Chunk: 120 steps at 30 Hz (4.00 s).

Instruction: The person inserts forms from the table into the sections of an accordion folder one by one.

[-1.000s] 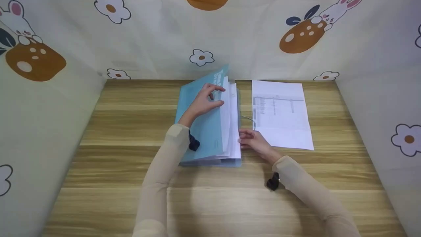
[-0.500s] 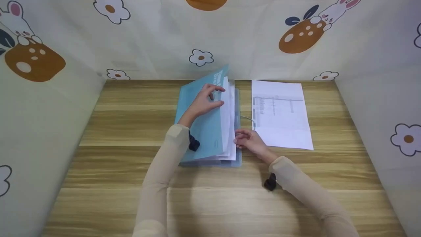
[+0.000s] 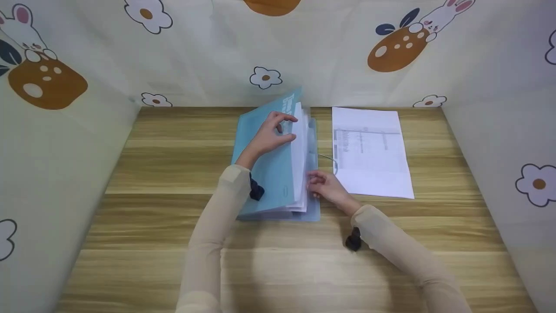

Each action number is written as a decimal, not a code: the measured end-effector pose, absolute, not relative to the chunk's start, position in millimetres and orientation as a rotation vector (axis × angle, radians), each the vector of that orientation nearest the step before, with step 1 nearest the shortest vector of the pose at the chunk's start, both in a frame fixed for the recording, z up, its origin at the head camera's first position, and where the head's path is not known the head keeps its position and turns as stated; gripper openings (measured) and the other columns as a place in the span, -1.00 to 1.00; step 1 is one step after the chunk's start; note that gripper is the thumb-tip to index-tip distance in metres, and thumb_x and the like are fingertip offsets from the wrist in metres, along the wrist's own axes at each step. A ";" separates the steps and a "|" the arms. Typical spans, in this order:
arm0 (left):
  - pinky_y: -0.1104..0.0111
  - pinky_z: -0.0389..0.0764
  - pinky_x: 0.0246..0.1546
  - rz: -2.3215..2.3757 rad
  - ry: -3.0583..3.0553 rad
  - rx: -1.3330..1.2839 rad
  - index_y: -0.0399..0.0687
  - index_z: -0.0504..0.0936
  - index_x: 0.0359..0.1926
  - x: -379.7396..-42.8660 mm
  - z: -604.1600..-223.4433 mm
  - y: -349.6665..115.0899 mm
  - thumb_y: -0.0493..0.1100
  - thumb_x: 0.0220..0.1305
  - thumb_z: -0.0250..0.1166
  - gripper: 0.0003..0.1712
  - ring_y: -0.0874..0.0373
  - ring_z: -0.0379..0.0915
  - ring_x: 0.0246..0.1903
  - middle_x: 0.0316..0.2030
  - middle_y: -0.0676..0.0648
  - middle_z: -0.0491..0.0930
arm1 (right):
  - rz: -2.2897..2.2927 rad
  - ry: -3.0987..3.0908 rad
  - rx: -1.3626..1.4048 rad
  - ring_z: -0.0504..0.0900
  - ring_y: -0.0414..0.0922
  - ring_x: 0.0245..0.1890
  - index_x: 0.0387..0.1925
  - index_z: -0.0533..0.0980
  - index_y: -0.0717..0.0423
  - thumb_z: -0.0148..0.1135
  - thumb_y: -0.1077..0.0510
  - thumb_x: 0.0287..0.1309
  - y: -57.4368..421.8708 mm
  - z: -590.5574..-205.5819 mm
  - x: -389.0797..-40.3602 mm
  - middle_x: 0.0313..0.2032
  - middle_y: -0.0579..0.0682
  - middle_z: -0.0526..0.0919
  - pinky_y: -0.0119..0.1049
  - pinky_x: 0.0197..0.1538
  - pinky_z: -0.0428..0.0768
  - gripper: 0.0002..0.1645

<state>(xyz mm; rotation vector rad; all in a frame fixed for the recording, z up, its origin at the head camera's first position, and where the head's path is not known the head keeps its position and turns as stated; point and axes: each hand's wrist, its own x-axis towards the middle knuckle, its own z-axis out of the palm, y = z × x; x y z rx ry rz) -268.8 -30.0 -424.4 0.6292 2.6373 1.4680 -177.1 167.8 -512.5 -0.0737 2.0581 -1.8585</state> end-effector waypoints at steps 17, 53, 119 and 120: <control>0.35 0.33 -0.28 1.442 2.636 0.565 0.13 0.47 -0.03 -266.6 -424.8 -30.0 -0.08 0.03 0.25 -0.59 0.16 0.20 -0.23 -0.08 0.04 0.24 | -1.626 2.291 -0.113 0.46 -0.16 -0.52 0.01 0.39 0.31 0.13 0.38 -0.06 166.3 -515.0 -181.3 -0.39 0.06 0.52 -0.36 -0.52 0.42 -0.52; 0.37 0.35 -0.25 1.455 2.627 0.567 0.16 0.45 -0.01 -268.6 -424.3 -32.8 -0.05 0.02 0.25 -0.57 0.18 0.20 -0.20 -0.05 0.06 0.22 | -1.593 2.529 0.288 0.26 0.03 0.03 0.12 0.24 0.37 0.14 0.14 0.09 333.6 -478.6 -225.0 0.11 0.28 0.26 -0.15 0.04 0.24 -0.39; 0.35 0.33 -0.27 1.465 2.606 0.595 0.06 0.46 0.00 -269.6 -423.0 -33.9 -0.06 0.01 0.26 -0.54 0.15 0.19 -0.23 -0.06 0.04 0.24 | -1.438 2.439 0.511 0.17 0.17 0.12 0.23 -0.02 0.46 0.02 0.19 0.13 386.3 -501.5 -215.6 0.18 0.38 0.11 -0.05 0.12 0.17 -0.27; 0.34 0.33 -0.28 1.468 2.604 0.597 0.06 0.46 0.00 -269.6 -422.8 -33.8 -0.06 0.01 0.26 -0.54 0.14 0.19 -0.23 -0.06 0.03 0.24 | -1.449 2.427 0.509 0.16 0.17 0.13 0.24 -0.03 0.44 0.01 0.19 0.14 387.5 -501.5 -214.8 0.19 0.37 0.10 -0.05 0.12 0.18 -0.27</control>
